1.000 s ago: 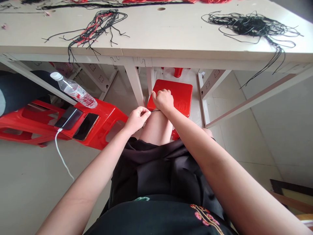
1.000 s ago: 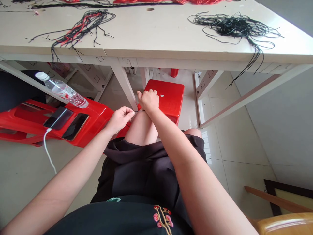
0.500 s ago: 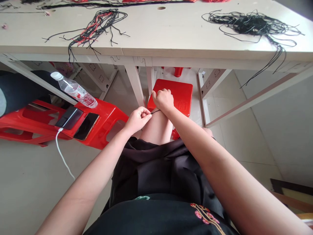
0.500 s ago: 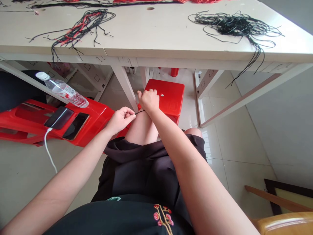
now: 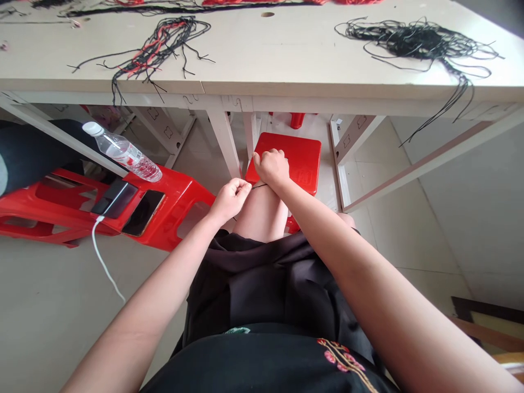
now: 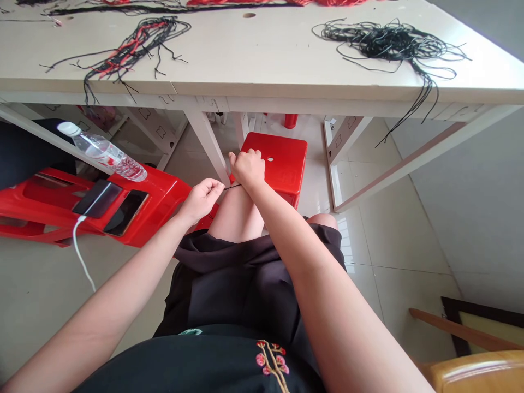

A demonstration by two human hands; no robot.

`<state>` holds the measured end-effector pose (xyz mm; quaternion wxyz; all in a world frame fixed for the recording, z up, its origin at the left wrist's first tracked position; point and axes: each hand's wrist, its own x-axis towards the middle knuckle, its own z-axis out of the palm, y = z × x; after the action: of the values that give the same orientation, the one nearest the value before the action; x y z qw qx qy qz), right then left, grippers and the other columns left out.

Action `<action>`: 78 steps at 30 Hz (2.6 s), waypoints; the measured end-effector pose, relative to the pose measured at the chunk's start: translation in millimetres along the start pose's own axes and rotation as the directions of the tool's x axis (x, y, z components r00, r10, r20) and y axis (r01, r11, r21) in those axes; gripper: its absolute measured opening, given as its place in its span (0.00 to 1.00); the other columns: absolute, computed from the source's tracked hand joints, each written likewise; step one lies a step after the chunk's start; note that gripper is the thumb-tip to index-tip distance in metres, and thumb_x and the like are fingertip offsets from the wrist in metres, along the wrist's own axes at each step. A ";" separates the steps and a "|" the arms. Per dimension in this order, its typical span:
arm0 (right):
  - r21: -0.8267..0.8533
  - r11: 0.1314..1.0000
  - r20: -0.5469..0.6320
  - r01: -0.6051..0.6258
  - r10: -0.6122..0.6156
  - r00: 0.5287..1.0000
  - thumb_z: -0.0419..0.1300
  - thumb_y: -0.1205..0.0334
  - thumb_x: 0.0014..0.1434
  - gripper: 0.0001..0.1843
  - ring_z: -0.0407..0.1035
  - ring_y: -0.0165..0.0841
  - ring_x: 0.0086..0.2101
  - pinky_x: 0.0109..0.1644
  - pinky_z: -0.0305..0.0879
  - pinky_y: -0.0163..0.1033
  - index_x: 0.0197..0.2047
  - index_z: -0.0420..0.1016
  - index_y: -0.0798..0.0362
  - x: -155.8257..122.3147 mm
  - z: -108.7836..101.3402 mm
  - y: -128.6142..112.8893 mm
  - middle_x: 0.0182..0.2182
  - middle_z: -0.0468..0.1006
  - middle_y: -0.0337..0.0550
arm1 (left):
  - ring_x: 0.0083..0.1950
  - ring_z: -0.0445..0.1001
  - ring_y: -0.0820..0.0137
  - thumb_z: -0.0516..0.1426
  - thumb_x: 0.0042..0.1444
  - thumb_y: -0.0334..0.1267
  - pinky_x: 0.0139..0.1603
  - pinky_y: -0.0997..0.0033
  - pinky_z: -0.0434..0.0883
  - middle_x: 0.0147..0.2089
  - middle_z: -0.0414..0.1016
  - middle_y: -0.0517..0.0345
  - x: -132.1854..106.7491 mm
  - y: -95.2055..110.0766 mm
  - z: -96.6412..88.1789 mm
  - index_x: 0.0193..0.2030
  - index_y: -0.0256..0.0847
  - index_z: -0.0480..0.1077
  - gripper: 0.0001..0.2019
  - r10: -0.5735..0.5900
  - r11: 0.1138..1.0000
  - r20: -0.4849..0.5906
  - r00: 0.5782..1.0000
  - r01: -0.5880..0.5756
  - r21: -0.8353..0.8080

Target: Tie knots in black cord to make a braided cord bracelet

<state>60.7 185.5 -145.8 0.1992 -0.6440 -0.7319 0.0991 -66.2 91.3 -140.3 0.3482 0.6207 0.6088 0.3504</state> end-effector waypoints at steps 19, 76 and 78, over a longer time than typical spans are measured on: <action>0.019 1.000 -0.002 0.008 -0.008 1.000 0.42 0.51 0.64 0.27 0.65 0.47 0.45 0.44 0.65 0.46 0.37 0.77 0.60 -0.9 -1.4 -1.3 0.39 0.75 0.57 | 0.29 0.66 0.70 0.51 0.55 0.52 0.32 0.71 0.62 0.24 0.68 0.60 6.9 -2.7 -0.3 0.30 0.41 0.69 0.16 -0.067 0.998 -0.029 0.997 0.067 -0.011; 0.078 0.997 -0.027 0.019 -0.016 0.999 0.42 0.55 0.64 0.25 0.66 0.45 0.43 0.45 0.63 0.47 0.33 0.76 0.59 -0.1 4.7 1.8 0.36 0.76 0.56 | 0.34 0.71 0.68 0.51 0.56 0.50 0.36 0.71 0.65 0.30 0.74 0.57 1.7 -2.6 -0.4 0.31 0.39 0.71 0.16 -0.020 0.996 -0.005 1.000 0.021 0.091; 0.077 0.997 -0.028 0.022 -0.020 0.999 0.42 0.55 0.64 0.25 0.66 0.46 0.43 0.45 0.64 0.46 0.33 0.76 0.59 -0.3 4.1 1.7 0.36 0.76 0.56 | 0.34 0.70 0.68 0.51 0.56 0.50 0.35 0.71 0.65 0.30 0.74 0.56 0.4 -0.5 0.0 0.30 0.39 0.71 0.17 -0.025 0.996 -0.004 1.000 0.025 0.087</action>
<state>60.6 186.0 -150.2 0.2349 -0.6296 -0.7314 0.1163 -66.4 91.7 -140.7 0.3245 0.6270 0.6317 0.3200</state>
